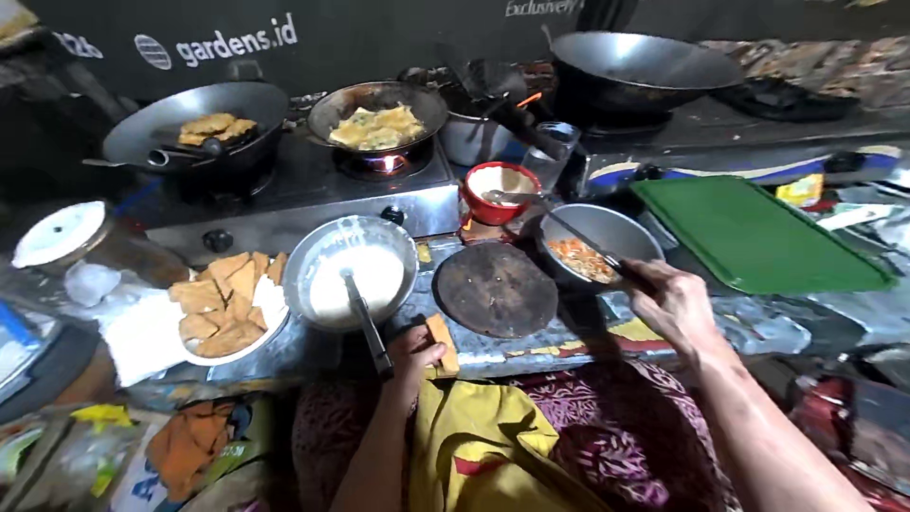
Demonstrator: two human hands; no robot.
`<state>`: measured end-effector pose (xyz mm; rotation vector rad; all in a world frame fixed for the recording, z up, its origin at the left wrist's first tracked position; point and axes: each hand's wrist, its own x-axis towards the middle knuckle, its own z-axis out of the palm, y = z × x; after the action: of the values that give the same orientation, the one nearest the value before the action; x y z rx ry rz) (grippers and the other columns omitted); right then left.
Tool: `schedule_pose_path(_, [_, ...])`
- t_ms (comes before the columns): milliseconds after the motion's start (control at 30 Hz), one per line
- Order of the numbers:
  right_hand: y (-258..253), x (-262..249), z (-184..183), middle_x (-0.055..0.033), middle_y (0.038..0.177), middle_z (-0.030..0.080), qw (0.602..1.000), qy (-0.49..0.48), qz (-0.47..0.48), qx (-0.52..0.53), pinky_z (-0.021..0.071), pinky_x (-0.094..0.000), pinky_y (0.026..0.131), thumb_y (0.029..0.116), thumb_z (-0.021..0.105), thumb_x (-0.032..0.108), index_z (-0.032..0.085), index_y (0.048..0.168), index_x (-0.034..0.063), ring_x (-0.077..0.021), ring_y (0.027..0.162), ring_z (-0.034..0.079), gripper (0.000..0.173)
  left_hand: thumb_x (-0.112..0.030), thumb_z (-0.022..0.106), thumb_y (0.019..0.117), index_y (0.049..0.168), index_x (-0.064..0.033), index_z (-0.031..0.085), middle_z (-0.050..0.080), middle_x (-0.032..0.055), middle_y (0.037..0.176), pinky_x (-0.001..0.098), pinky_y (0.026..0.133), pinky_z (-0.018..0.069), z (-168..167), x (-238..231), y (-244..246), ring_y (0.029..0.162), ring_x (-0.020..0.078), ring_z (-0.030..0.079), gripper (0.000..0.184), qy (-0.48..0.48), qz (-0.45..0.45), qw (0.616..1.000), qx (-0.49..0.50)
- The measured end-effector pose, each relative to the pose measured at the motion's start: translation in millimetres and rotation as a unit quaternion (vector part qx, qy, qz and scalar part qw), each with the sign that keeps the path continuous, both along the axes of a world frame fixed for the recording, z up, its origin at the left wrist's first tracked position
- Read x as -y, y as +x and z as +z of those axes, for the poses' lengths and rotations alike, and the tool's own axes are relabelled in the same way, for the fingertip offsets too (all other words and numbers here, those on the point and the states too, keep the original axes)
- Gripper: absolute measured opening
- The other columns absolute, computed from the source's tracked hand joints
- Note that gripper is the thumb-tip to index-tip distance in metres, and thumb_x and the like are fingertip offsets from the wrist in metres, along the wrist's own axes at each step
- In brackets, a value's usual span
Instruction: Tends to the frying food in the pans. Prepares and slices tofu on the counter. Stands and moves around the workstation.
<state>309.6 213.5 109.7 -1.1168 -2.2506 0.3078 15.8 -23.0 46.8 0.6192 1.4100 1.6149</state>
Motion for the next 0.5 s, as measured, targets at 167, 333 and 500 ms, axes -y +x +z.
schedule_pose_path(167, [-11,109,8,-0.0187,0.098,0.073,0.981,-0.142,0.099,-0.087,0.0578,-0.0352,0.066,0.0887,0.055,0.014,0.067,0.124,-0.0076,-0.0160,0.072,0.068,0.043,0.010,0.067,0.0872,0.120,0.0123,0.062,0.073,0.0135,0.097,0.0293,0.069,0.0604,4,-20,4,0.075,0.0124,0.069,0.034,0.064,0.043,0.997,0.026])
schedule_pose_path(333, [-32,162,-16,-0.0190,0.112,0.075,0.967,-0.131,0.211,-0.050,0.0570,-0.0291,0.090,0.0932,0.051,0.012,0.067,0.129,-0.0068,-0.0182,0.096,0.074,0.044,0.009,0.066,0.0890,0.124,0.0145,0.060,0.073,0.0164,0.102,0.0310,0.072,0.0608,3,-31,2,0.078,0.0144,0.071,0.036,0.086,0.054,0.994,0.031])
schedule_pose_path(500, [-49,174,-26,-0.0224,0.107,0.075,0.969,-0.088,0.225,-0.045,0.0555,-0.0276,0.090,0.0928,0.050,0.010,0.065,0.131,-0.0085,-0.0238,0.094,0.074,0.045,0.009,0.065,0.0880,0.125,0.0153,0.060,0.074,0.0157,0.102,0.0296,0.076,0.0608,-1,-26,2,0.082,0.0133,0.072,0.037,0.089,0.052,0.994,0.019])
